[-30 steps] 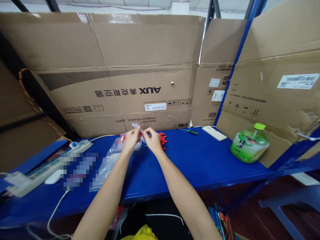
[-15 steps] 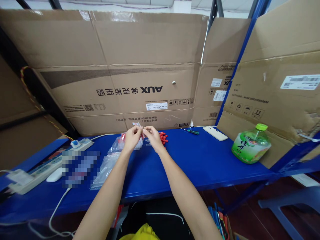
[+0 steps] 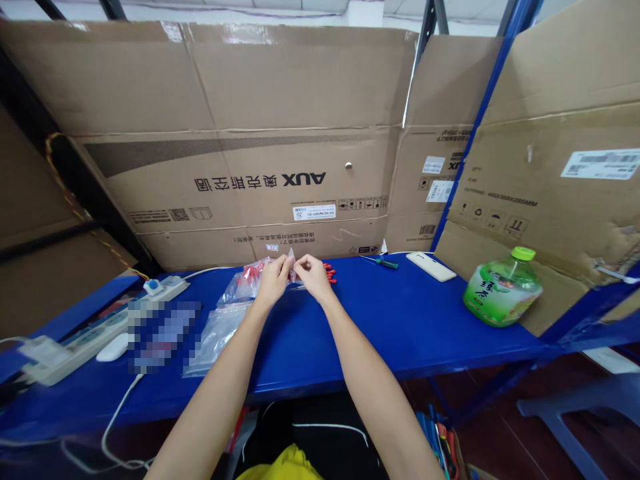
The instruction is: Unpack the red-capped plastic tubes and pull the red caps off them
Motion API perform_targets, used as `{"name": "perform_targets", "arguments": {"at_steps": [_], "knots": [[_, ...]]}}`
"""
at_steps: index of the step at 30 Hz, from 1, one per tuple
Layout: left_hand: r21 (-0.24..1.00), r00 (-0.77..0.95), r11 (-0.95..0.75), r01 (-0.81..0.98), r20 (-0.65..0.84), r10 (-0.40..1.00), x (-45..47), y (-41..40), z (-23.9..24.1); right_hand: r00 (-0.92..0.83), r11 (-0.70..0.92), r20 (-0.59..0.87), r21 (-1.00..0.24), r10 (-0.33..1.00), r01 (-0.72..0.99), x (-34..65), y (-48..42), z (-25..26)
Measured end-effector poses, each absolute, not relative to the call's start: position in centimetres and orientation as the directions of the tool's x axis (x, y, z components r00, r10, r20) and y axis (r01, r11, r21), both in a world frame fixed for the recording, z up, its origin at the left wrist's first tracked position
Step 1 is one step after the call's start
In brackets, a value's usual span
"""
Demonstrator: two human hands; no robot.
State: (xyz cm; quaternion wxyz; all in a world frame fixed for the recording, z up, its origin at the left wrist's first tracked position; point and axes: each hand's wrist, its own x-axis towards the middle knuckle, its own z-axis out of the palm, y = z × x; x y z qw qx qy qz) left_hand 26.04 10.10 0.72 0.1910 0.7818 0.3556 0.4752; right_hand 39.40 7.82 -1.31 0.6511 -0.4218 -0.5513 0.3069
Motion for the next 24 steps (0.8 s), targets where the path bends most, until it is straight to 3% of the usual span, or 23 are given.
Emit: {"name": "perform_targets", "arguments": {"at_steps": [5, 10, 16, 19, 24], "knots": [[0.545, 0.283, -0.669, 0.505, 0.628, 0.725, 26.2, 9.4, 0.7, 0.323, 0.330, 0.435, -0.884, 0.840, 0.332, 39.8, 7.6, -1.1], [0.515, 0.208, -0.615, 0.596, 0.641, 0.738, 26.0, 8.6, 1.0, 0.451, 0.240, 0.423, -0.880, 0.786, 0.409, 41.4, 7.2, -0.8], [0.566, 0.191, -0.612, 0.552, 0.629, 0.754, 26.1, 8.8, 0.5, 0.212, 0.436, 0.666, -0.663, 0.716, 0.609, 41.8, 6.8, -0.9], [0.616, 0.198, -0.642, 0.456, 0.633, 0.749, 26.4, 8.8, 0.2, 0.059, 0.509, 0.708, -0.561, 0.704, 0.652, 41.4, 6.9, -1.3], [0.628, 0.219, -0.679, 0.380, 0.652, 0.726, 26.7, 8.1, 0.4, 0.106, 0.423, 0.609, -0.654, 0.786, 0.627, 41.2, 7.5, -1.9]]}}
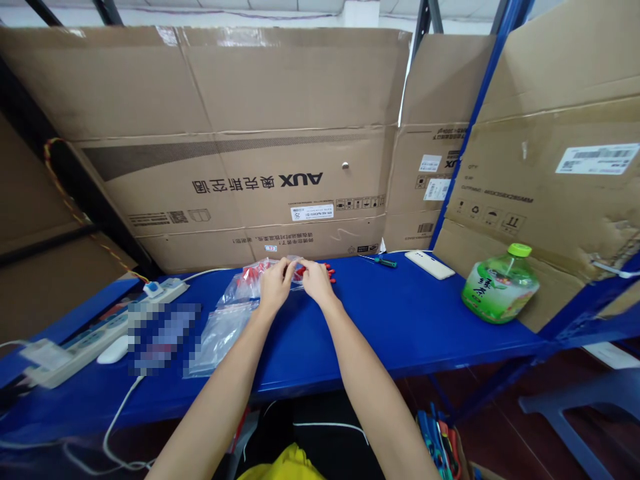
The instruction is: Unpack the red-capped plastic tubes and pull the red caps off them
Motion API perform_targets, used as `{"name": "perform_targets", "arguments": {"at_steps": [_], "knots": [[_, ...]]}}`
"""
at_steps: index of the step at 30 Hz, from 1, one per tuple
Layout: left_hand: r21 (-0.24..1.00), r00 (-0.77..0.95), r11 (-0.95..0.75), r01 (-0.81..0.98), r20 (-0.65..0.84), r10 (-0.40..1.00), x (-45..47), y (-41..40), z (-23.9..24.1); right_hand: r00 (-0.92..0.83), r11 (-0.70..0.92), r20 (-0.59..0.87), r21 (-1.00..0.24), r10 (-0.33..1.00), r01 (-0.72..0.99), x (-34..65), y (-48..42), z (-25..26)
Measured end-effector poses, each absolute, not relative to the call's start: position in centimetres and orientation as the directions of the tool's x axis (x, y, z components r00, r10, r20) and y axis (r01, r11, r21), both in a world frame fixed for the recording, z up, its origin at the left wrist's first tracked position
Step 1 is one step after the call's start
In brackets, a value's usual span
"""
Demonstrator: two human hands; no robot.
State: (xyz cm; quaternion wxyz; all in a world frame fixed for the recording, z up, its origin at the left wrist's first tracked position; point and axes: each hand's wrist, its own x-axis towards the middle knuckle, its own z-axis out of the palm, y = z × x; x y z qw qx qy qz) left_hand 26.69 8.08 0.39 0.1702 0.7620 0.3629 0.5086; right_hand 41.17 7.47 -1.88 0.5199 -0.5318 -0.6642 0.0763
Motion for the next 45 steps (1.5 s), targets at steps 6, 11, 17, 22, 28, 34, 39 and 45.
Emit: {"name": "perform_targets", "arguments": {"at_steps": [6, 11, 17, 22, 28, 34, 39, 45], "knots": [[0.808, 0.022, -0.459, 0.370, 0.486, 0.874, 27.2, 8.1, -0.5, 0.313, 0.453, 0.592, -0.788, 0.742, 0.417, 41.6, 7.7, -1.2], [0.988, 0.132, -0.060, -0.141, 0.079, 0.988, 28.0, 9.4, -1.3, 0.309, 0.547, 0.534, -0.835, 0.787, 0.050, 41.1, 7.9, -0.9], [0.875, 0.093, -0.069, -0.480, 0.128, 0.987, 27.8, 9.9, -0.9, 0.259, 0.533, 0.626, -0.771, 0.736, 0.349, 41.0, 8.0, -1.6], [0.842, 0.009, -0.071, -0.535, 0.090, 0.996, 27.5, 10.3, -1.2, 0.233, 0.458, 0.613, -0.747, 0.755, 0.482, 41.4, 7.9, -1.9], [0.864, -0.070, -0.192, -0.465, 0.180, 0.981, 27.4, 10.6, -1.7, 0.145, 0.446, 0.480, -0.868, 0.865, 0.217, 40.8, 8.1, -1.9], [0.799, -0.009, -0.103, -0.592, 0.121, 0.993, 27.4, 11.2, -2.3, 0.160, 0.466, 0.482, -0.876, 0.862, 0.128, 40.9, 8.3, -2.4], [0.745, 0.064, -0.011, -0.667, 0.072, 0.995, 27.3, 11.9, -2.6, 0.096, 0.496, 0.511, -0.856, 0.854, 0.145, 40.8, 8.3, -2.6], [0.648, 0.153, 0.068, -0.759, 0.076, 0.985, 27.7, 11.6, -1.6, 0.072, 0.528, 0.561, -0.809, 0.824, 0.259, 40.5, 8.0, -2.5]]}}
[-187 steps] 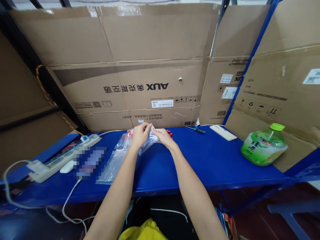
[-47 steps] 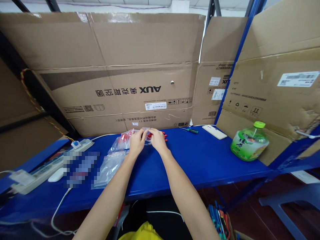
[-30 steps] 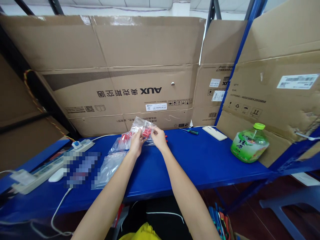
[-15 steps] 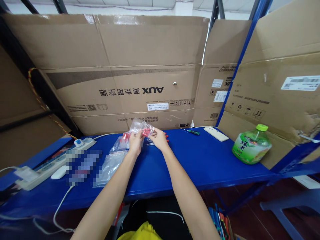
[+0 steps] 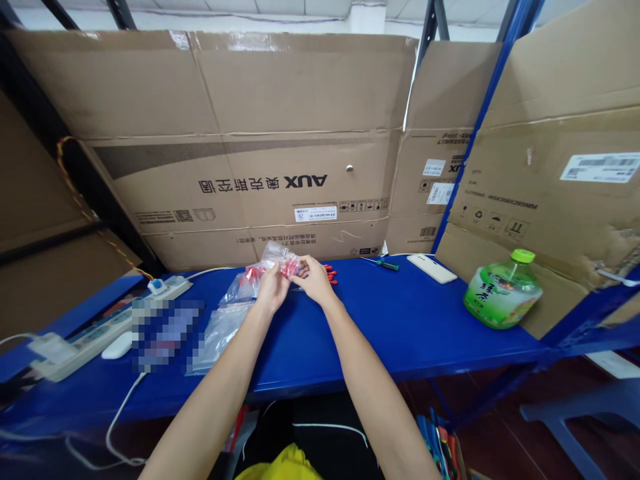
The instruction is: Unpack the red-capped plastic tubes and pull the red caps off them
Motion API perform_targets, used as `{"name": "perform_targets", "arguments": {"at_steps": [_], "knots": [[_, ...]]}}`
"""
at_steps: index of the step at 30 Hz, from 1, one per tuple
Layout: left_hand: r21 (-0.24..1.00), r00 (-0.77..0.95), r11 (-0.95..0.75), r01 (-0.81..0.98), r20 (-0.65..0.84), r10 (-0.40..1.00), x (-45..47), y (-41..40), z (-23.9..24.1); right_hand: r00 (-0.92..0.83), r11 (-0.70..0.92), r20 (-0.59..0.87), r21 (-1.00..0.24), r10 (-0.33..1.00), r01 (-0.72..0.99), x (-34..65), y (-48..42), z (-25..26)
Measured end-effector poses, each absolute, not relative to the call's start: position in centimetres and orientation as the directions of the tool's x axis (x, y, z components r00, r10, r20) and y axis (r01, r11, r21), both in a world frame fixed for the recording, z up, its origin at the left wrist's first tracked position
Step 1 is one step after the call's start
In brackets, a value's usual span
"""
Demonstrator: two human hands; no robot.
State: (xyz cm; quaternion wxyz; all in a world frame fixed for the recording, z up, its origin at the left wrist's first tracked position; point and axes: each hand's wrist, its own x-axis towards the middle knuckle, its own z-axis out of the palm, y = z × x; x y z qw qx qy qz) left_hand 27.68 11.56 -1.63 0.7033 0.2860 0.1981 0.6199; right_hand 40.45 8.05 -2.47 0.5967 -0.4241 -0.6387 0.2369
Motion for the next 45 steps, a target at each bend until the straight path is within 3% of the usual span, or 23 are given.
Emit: {"name": "perform_targets", "arguments": {"at_steps": [5, 10, 22, 25, 29, 37, 45], "knots": [[0.597, 0.231, 0.162, -0.786, 0.042, 0.972, 27.8, 11.1, -0.9, 0.048, 0.553, 0.612, -0.744, 0.790, 0.375, 40.0, 7.5, -2.2], [0.611, 0.200, 0.148, -0.778, 0.016, 0.980, 27.9, 10.9, -0.8, 0.030, 0.515, 0.577, -0.751, 0.816, 0.415, 39.8, 7.4, -2.1], [0.659, 0.355, 0.287, -0.695, -0.033, 0.934, 27.6, 10.8, -1.4, -0.051, 0.524, 0.601, -0.648, 0.798, 0.553, 39.7, 6.8, -1.7], [0.678, 0.385, 0.309, -0.667, -0.041, 0.922, 27.5, 10.8, -1.5, -0.039, 0.488, 0.552, -0.700, 0.833, 0.521, 40.1, 6.7, -1.5], [0.669, 0.360, 0.292, -0.684, -0.039, 0.932, 27.4, 10.8, -1.3, -0.095, 0.480, 0.490, -0.766, 0.866, 0.427, 40.4, 6.3, -1.3], [0.666, 0.365, 0.295, -0.685, -0.037, 0.930, 27.2, 10.5, -1.0, -0.180, 0.572, 0.587, -0.598, 0.789, 0.561, 39.5, 5.9, -1.0], [0.688, 0.214, 0.153, -0.710, 0.004, 0.977, 28.2, 10.6, -2.0, -0.005, 0.519, 0.594, -0.699, 0.805, 0.493, 39.0, 5.9, -0.9]]}}
